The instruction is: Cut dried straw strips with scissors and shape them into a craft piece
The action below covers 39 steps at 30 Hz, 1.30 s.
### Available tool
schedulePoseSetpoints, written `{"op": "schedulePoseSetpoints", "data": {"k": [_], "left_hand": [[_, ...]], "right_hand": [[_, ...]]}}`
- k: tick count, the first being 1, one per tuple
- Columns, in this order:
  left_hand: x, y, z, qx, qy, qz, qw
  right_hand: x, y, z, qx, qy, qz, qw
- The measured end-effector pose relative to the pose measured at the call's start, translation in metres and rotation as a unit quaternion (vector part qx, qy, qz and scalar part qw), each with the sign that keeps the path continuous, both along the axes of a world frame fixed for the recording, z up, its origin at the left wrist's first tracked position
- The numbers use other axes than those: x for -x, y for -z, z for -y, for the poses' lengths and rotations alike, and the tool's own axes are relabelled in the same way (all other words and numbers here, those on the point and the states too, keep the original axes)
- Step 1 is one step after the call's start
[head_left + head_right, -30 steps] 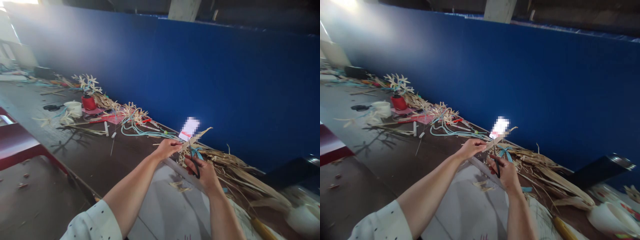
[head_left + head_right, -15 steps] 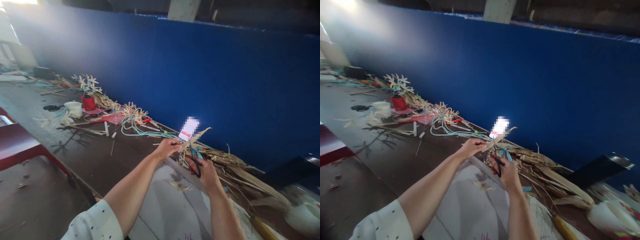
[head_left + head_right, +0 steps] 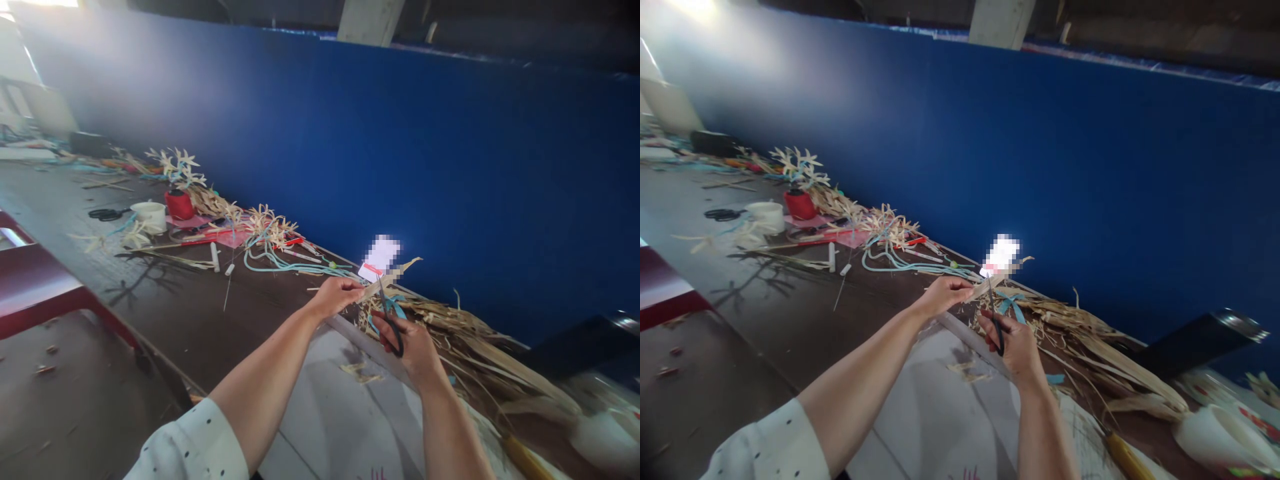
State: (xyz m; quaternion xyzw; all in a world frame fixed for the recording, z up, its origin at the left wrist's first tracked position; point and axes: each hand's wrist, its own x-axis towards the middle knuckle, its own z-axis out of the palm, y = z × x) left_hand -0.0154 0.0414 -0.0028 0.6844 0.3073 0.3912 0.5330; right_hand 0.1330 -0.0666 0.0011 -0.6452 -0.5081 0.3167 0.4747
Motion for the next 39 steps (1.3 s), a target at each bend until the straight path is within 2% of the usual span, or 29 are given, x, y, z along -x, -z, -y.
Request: {"op": "schedulePoseSetpoints", "data": {"k": [6,14,17,22,25,30,34,39], "left_hand": [[-0.001,0.002,-0.001,0.007,0.023,0.016,1.000],[0.001,0.001,0.002,0.024,0.044,0.019,0.999],[-0.001,0.000,0.002,0.077,0.024,0.042,0.996],[-0.005,-0.006,-0.001,0.159,-0.055,0.135,0.977],[-0.006,-0.007,-0.003,0.187,-0.054,0.184,0.963],[-0.007,-0.007,-0.003,0.201,-0.043,0.212,0.955],[-0.007,-0.008,-0.001,0.201,-0.044,0.211,0.956],[-0.011,-0.008,0.003,0.209,-0.057,0.213,0.953]], "right_hand": [[0.000,0.000,0.000,-0.001,0.006,-0.002,1.000],[-0.004,0.009,-0.003,0.001,0.010,0.013,1.000],[0.000,0.008,-0.003,0.007,0.001,0.017,1.000],[0.007,0.005,-0.003,0.016,-0.018,0.011,1.000],[0.008,0.009,-0.005,0.027,-0.013,0.004,1.000],[0.012,0.017,-0.007,0.045,-0.031,0.018,0.998],[0.020,0.016,-0.008,0.043,-0.041,0.013,0.998],[0.029,0.015,-0.009,0.030,-0.018,-0.017,0.999]]}}
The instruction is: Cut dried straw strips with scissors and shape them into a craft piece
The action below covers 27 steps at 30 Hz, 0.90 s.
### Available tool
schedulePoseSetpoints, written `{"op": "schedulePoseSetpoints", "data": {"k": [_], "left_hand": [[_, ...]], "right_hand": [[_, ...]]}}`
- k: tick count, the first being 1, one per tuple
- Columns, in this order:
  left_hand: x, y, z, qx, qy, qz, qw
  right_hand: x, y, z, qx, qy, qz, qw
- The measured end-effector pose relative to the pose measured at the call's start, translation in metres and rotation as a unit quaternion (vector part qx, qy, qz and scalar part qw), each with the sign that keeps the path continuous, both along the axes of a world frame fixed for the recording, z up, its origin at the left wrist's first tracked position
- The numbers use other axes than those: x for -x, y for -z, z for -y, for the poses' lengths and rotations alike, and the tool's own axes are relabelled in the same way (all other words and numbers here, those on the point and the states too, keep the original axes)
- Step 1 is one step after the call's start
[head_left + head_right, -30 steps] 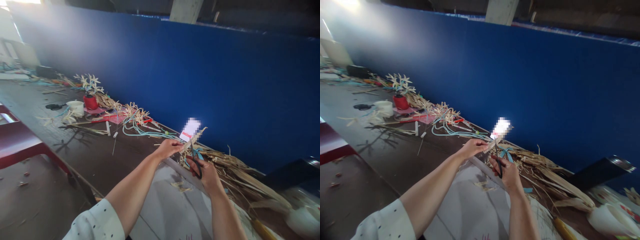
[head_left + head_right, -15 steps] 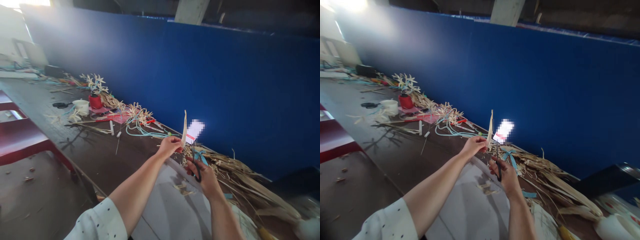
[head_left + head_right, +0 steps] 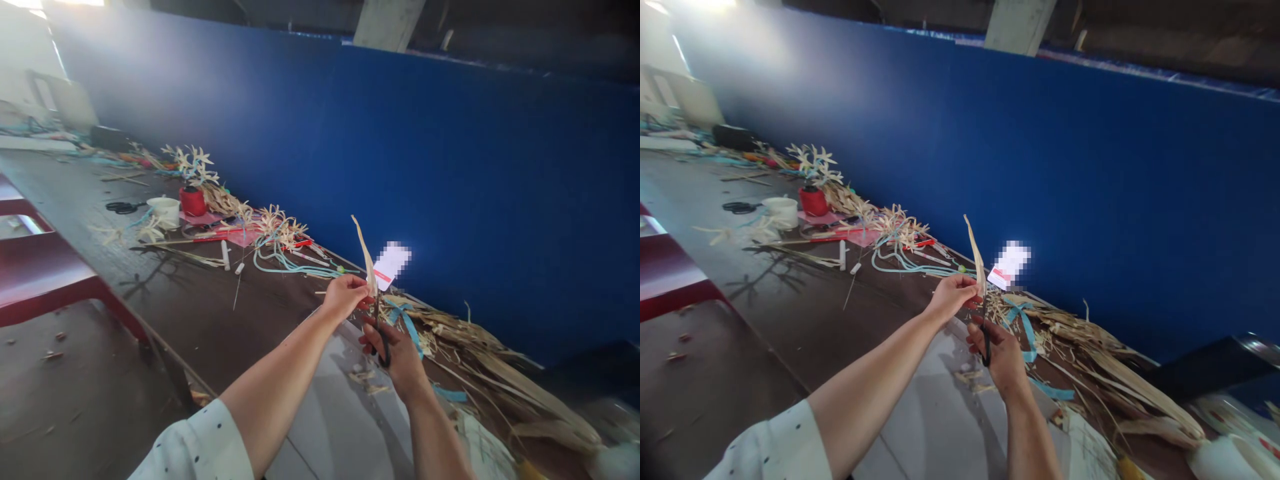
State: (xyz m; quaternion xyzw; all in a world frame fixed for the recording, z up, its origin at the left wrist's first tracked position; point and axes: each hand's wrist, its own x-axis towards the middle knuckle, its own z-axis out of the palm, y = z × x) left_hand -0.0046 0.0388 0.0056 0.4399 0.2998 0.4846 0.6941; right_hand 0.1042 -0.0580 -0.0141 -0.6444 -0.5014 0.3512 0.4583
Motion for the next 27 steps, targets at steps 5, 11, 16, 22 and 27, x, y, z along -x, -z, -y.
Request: {"op": "schedulePoseSetpoints", "data": {"k": [5,11,16,22,27], "left_hand": [[-0.006,0.004,0.005,0.013,0.002,0.011,1.000],[-0.007,0.003,0.011,0.025,0.021,0.027,0.999],[-0.009,0.004,0.012,0.025,0.011,0.025,0.999],[-0.013,0.009,0.009,0.029,0.016,0.028,0.999],[-0.012,0.007,0.012,0.043,0.016,0.041,0.998]], "right_hand": [[0.002,0.002,-0.001,-0.017,0.018,0.002,1.000],[0.002,0.002,-0.001,-0.011,0.034,-0.002,0.999],[0.004,-0.001,0.000,-0.021,0.037,-0.007,0.999],[0.005,-0.003,0.001,-0.029,0.045,0.013,0.998],[0.003,-0.002,0.001,-0.037,0.039,0.016,0.998]]}}
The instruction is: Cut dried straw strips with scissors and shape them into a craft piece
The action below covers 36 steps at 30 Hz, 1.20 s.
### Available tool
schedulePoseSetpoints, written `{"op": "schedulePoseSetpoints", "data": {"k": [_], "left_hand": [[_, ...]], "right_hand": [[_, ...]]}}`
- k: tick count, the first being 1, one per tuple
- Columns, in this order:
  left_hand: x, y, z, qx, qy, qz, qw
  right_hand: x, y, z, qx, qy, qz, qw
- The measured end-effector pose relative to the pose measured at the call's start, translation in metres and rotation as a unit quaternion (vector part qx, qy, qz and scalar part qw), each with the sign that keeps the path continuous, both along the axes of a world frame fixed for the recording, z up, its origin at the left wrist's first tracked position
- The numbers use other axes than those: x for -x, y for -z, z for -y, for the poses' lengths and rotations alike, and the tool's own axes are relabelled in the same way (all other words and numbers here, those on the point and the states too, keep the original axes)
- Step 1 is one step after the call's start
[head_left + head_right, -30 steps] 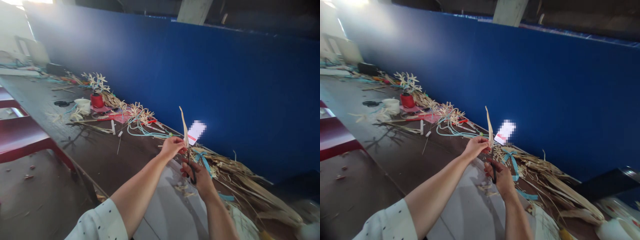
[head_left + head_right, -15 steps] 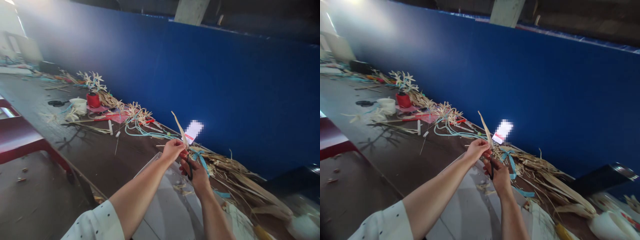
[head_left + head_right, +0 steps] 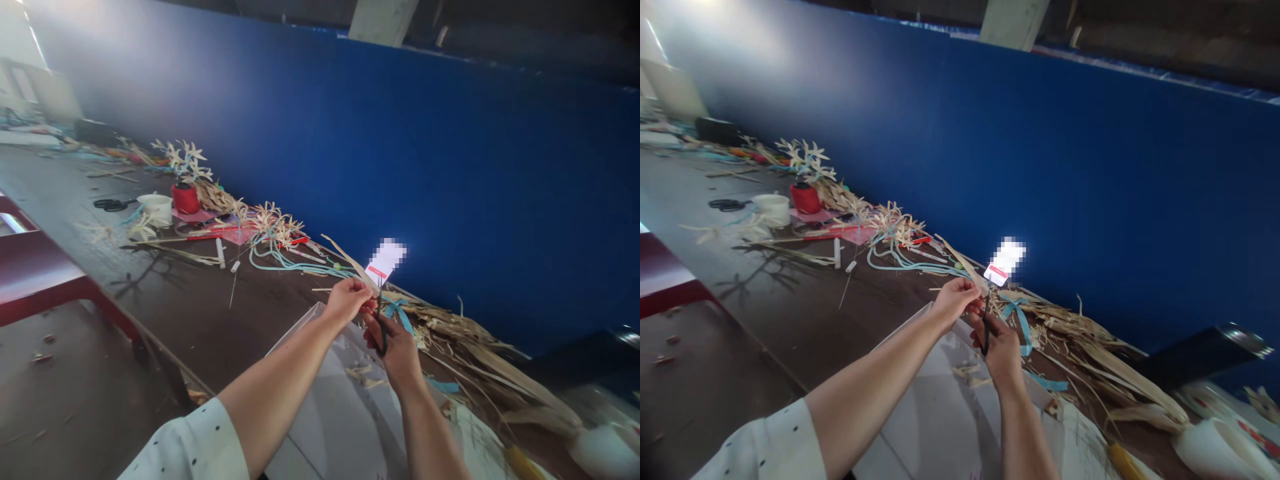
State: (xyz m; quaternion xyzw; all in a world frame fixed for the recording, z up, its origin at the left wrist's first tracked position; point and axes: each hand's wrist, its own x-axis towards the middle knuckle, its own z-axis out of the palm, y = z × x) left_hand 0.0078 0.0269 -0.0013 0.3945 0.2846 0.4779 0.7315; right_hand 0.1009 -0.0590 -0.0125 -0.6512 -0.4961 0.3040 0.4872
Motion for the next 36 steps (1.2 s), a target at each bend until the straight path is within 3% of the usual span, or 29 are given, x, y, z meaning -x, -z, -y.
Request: {"op": "schedulePoseSetpoints", "data": {"k": [17,24,28,36], "left_hand": [[0.001,0.000,0.001,-0.004,0.007,0.007,1.000],[0.009,-0.004,-0.003,-0.048,-0.004,-0.060,0.997],[0.015,-0.005,-0.008,-0.114,-0.005,-0.111,0.987],[0.019,-0.001,-0.010,-0.193,0.046,-0.194,0.961]], "right_hand": [[0.002,0.002,-0.001,-0.033,0.002,-0.008,0.999],[-0.003,0.002,0.001,0.006,0.009,-0.038,0.999],[-0.009,0.003,0.003,0.015,-0.010,-0.050,0.999],[-0.016,-0.003,0.006,0.038,-0.054,-0.050,0.997]]}}
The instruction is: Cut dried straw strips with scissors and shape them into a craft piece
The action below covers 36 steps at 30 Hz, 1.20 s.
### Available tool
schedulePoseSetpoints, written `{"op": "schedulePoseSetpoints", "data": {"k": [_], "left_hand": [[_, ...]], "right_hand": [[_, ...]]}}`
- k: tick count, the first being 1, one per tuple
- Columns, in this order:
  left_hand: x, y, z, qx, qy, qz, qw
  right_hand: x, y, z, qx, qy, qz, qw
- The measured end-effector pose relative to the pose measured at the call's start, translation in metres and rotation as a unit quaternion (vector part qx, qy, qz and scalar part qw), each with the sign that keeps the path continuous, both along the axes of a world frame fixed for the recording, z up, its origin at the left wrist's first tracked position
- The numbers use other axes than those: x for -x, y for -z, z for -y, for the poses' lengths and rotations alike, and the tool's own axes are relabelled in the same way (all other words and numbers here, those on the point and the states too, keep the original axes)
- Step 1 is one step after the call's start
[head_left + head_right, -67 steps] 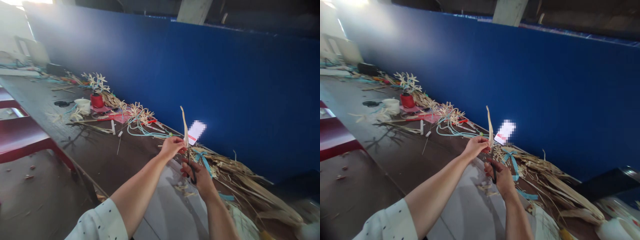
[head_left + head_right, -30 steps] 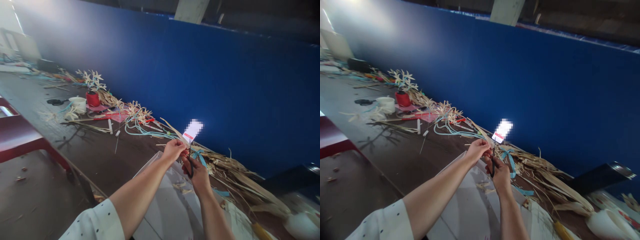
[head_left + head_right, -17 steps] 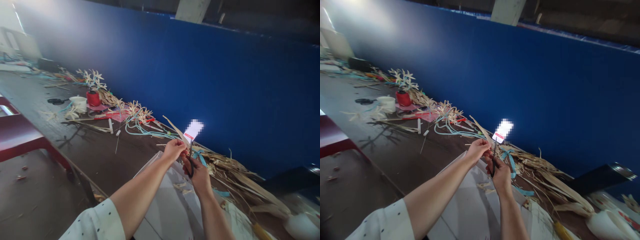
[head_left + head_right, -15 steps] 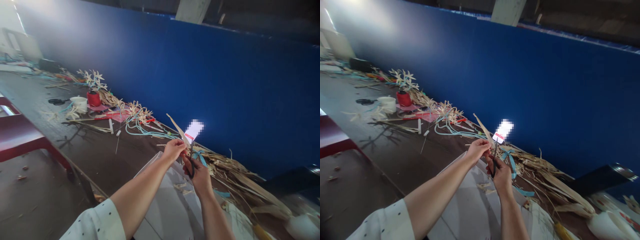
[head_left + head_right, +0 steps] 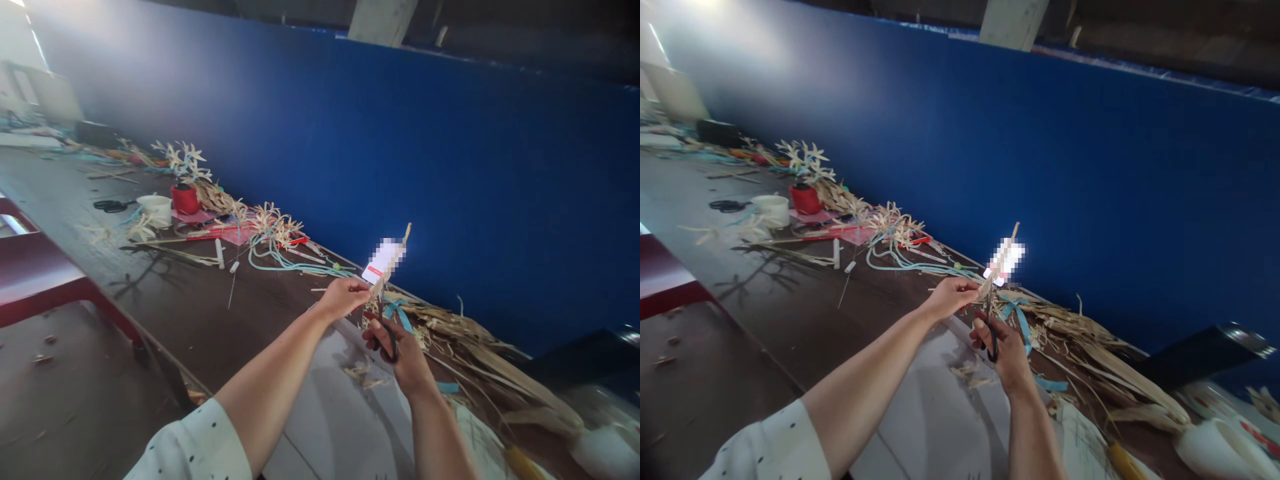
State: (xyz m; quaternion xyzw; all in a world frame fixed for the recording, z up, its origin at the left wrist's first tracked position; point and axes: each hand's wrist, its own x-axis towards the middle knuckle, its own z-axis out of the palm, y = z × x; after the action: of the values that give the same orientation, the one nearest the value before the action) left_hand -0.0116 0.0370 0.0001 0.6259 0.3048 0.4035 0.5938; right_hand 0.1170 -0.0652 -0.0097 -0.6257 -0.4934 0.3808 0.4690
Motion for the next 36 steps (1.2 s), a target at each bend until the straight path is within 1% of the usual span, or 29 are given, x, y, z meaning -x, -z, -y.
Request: {"op": "schedulePoseSetpoints", "data": {"k": [4,9,14,20,24,28,31,36], "left_hand": [[0.003,-0.002,0.002,-0.010,0.037,-0.015,0.999],[0.005,-0.001,0.000,-0.067,0.000,-0.056,0.996],[0.006,0.001,-0.002,-0.080,-0.003,-0.073,0.994],[0.008,-0.001,-0.001,-0.077,-0.013,-0.084,0.993],[0.009,-0.002,-0.001,-0.072,-0.012,-0.077,0.994],[0.007,0.002,-0.003,-0.056,0.010,-0.056,0.997],[0.005,0.004,-0.005,-0.035,0.024,-0.033,0.999],[0.006,0.001,-0.005,-0.025,0.006,0.005,1.000]], "right_hand": [[-0.003,-0.002,0.001,-0.008,0.007,0.008,1.000],[-0.005,-0.007,0.002,-0.007,0.018,0.019,1.000],[-0.010,-0.004,0.002,-0.033,0.018,0.013,0.999],[-0.012,-0.001,0.003,-0.037,0.013,0.025,0.999],[-0.009,-0.005,0.003,-0.035,0.033,0.036,0.998],[-0.008,-0.009,0.003,-0.050,0.050,0.038,0.997],[-0.009,-0.008,0.003,-0.055,0.049,0.033,0.997],[-0.011,-0.006,0.002,-0.055,0.045,0.034,0.997]]}}
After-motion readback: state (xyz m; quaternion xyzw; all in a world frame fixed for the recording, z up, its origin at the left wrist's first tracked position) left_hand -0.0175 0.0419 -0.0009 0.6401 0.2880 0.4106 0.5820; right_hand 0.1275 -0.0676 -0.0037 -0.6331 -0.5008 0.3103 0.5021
